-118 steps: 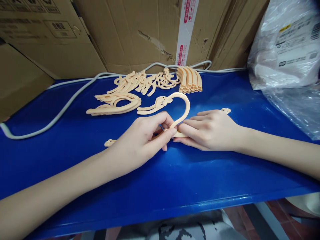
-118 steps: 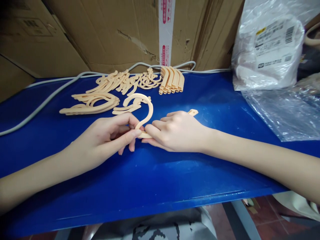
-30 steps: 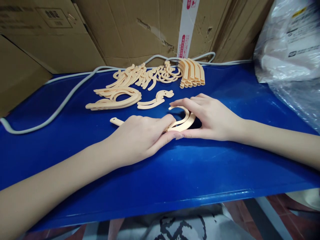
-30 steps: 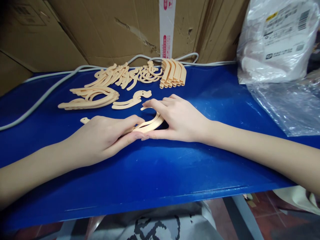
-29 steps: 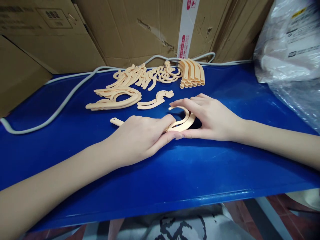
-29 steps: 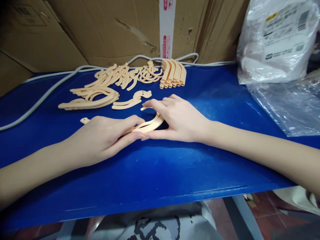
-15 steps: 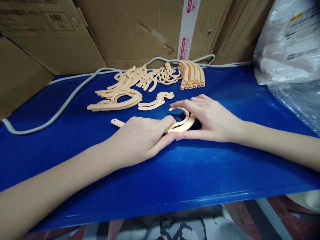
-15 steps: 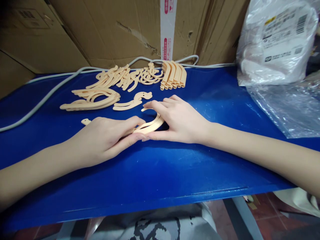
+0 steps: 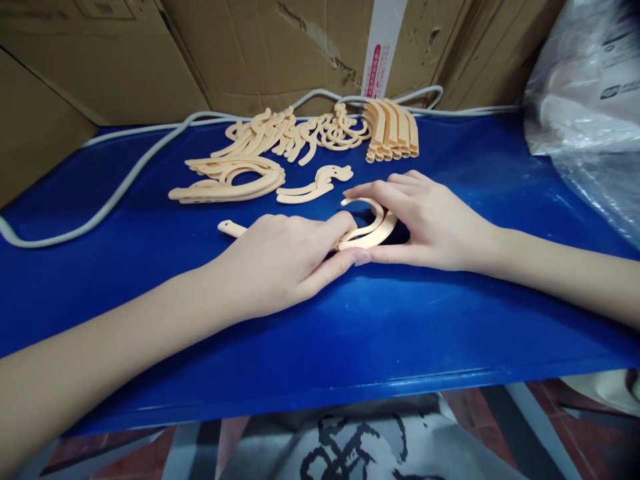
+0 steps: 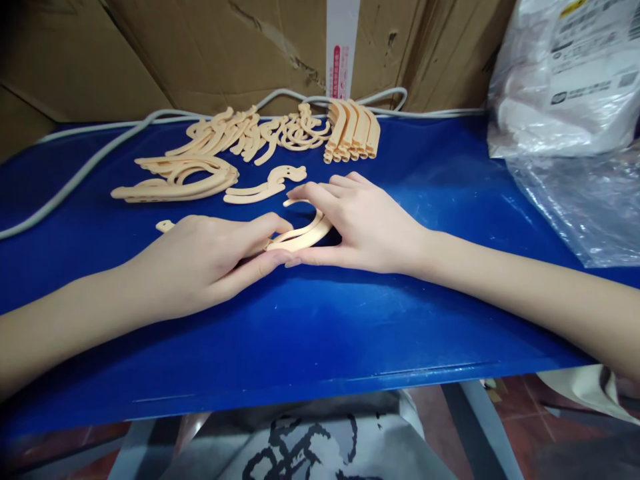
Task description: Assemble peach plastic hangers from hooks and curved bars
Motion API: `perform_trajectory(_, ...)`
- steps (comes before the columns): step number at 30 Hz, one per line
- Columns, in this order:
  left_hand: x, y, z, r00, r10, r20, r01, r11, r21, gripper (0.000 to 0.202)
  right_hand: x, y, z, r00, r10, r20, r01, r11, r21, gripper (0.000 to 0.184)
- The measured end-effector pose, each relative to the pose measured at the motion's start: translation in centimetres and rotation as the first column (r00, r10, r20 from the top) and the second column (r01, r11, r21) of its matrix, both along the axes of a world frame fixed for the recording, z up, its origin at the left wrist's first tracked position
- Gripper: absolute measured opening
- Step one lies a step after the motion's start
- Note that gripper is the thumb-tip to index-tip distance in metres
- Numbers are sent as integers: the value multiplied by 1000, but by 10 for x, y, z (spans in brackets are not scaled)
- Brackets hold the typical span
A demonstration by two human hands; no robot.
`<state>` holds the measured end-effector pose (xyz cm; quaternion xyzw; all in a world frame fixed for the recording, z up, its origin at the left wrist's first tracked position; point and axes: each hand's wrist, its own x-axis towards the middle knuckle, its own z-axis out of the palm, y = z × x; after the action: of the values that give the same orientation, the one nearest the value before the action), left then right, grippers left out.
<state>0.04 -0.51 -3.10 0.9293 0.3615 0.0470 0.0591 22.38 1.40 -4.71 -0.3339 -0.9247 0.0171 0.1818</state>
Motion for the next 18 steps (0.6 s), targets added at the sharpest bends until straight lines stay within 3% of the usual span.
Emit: perform_trajectory(18,-2,0,1,998,-36,44,36,999,14,31,-2,1,3,1000,19,-21,-18,1000,10,72)
